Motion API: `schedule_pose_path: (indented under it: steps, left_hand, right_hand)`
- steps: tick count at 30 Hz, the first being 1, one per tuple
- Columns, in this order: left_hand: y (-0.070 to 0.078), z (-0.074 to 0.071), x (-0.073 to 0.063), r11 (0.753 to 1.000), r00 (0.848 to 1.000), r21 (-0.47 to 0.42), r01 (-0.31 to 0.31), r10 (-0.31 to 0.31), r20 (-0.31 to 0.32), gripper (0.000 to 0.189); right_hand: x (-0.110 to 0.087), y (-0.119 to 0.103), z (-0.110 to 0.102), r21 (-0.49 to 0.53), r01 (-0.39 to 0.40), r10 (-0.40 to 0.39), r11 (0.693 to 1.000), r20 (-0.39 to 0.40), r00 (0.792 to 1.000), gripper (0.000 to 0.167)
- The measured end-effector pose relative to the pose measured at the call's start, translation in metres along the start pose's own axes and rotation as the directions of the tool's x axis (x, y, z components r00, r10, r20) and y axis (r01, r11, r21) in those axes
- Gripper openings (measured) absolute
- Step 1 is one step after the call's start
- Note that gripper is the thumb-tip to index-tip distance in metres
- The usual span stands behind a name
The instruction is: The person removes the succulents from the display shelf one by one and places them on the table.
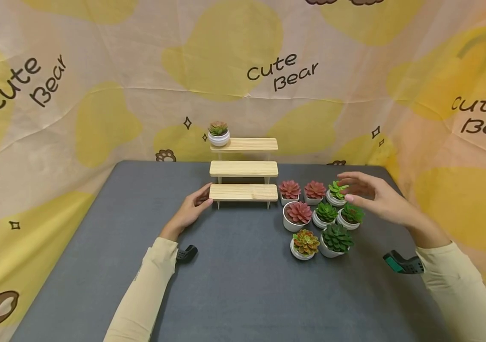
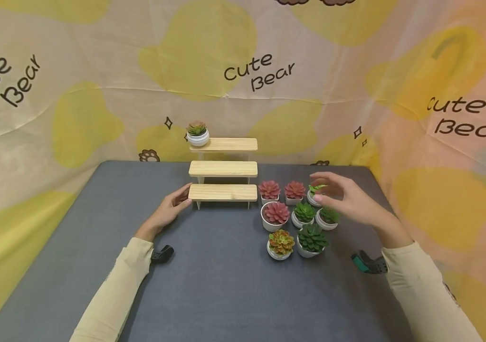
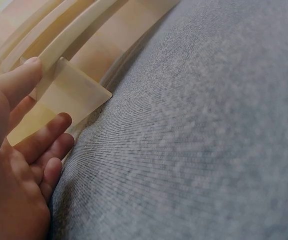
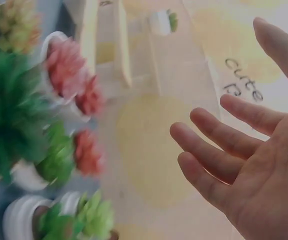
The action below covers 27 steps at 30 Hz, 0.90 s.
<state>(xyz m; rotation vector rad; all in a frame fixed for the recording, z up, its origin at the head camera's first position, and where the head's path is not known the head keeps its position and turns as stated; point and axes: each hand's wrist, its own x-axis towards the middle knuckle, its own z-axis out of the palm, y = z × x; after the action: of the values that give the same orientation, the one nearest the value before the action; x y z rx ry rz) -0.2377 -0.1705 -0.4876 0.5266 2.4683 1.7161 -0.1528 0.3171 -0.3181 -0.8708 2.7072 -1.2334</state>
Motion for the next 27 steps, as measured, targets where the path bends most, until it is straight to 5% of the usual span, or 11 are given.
schedule_pose_path:
  steps: [6,27]
  left_hand:
    - [-0.002,-0.001,0.0,1.0,1.0,-0.019,0.003,-0.003,0.005,0.06]
    - [-0.002,0.0,0.002,0.999,1.0,-0.051,0.002,-0.002,0.011,0.059]
  right_hand:
    - [0.04,-0.015,0.001,0.016,-0.059,0.058,0.998,0.038,0.998,0.046]
    - [0.157,-0.041,0.046,0.186,-0.063,0.043,0.981,0.112,0.993,0.048]
